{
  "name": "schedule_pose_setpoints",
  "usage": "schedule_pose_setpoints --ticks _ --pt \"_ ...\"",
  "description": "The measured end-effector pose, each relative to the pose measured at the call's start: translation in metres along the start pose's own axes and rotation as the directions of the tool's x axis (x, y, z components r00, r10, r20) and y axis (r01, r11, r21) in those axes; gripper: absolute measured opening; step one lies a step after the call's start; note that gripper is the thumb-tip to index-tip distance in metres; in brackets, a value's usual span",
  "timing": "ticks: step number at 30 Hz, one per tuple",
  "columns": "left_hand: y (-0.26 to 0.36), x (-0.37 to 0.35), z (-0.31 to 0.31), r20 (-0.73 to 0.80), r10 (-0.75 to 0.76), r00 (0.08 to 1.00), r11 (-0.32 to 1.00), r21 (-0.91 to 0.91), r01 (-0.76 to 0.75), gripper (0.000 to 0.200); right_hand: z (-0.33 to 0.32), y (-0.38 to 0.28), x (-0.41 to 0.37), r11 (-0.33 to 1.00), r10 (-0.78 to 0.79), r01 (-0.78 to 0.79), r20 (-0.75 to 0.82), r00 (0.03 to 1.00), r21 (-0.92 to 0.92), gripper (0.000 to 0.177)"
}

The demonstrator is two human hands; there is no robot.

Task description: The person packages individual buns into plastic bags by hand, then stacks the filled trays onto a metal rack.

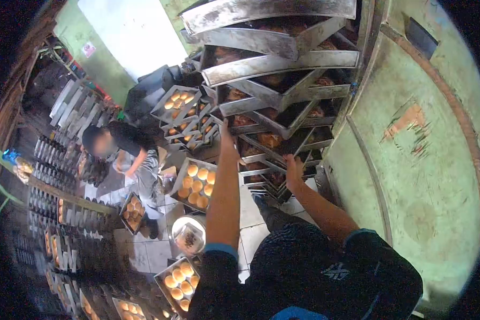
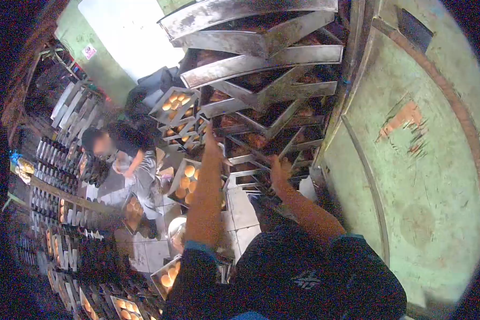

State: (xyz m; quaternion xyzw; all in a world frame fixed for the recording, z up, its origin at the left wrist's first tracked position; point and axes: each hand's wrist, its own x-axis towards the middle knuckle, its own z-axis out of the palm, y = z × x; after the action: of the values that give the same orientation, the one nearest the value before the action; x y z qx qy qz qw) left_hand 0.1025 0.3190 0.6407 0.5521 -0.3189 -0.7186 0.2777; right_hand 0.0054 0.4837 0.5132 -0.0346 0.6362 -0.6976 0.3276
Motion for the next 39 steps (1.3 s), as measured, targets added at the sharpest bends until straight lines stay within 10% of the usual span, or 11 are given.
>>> schedule_pose_setpoints --ticks 7,11,14,17,20,22,25,30,34,37,39 --pt "-0.050 0.193 -0.025 0.279 0.189 0.942 0.968 -0.217 -0.130 0.084 -0.010 0.032 0.013 0.978 -0.199 0.203 0.071 0.977 -0.054 0.049" --pt "-0.056 0.090 -0.029 0.124 0.187 0.975 0.960 -0.235 -0.154 0.052 -0.008 0.065 0.044 0.948 -0.056 0.020 -0.104 0.993 -0.317 0.057" --pt "-0.082 0.090 -0.053 0.168 0.339 0.926 0.940 -0.109 -0.325 0.043 -0.049 -0.010 0.013 0.984 0.147 -0.179 0.562 0.814 0.002 0.055" --pt "-0.090 0.058 -0.058 0.089 0.262 0.961 0.946 -0.219 -0.238 0.049 -0.122 -0.025 0.050 0.976 -0.197 0.157 0.291 0.936 0.153 0.046" --pt "-0.124 0.080 -0.069 -0.089 0.337 0.937 0.909 -0.230 -0.348 0.057 -0.176 -0.074 0.110 0.987 -0.047 0.067 -0.134 0.990 0.147 0.075" --pt "-0.125 0.044 -0.048 -0.123 0.379 0.917 0.855 -0.331 -0.399 0.071 -0.204 -0.095 0.170 0.956 -0.181 0.249 0.357 0.917 -0.154 0.081" --pt "-0.170 0.030 -0.013 -0.308 0.323 0.895 0.850 -0.322 -0.417 0.072 -0.210 -0.084 0.249 0.957 0.206 -0.290 0.731 0.651 -0.011 0.042" --pt "-0.314 0.040 0.027 -0.270 0.108 0.957 0.880 -0.422 -0.218 0.062 -0.178 -0.127 0.225 0.965 0.206 -0.256 0.778 0.594 -0.060 0.061" --pt "-0.411 0.086 0.011 -0.071 0.374 0.925 0.604 0.776 -0.185 0.062 -0.192 -0.114 0.231 0.973 0.138 -0.230 0.750 0.647 0.019 0.061" --pt "-0.388 0.108 0.018 0.219 0.289 0.932 0.351 0.881 -0.316 0.065 -0.187 -0.103 0.217 0.993 0.106 -0.112 0.564 0.819 -0.025 0.049" --pt "-0.376 0.122 0.024 0.090 0.269 0.959 0.689 0.678 -0.257 0.061 -0.224 -0.047 0.248 0.990 0.125 -0.080 0.472 0.873 -0.113 0.050"
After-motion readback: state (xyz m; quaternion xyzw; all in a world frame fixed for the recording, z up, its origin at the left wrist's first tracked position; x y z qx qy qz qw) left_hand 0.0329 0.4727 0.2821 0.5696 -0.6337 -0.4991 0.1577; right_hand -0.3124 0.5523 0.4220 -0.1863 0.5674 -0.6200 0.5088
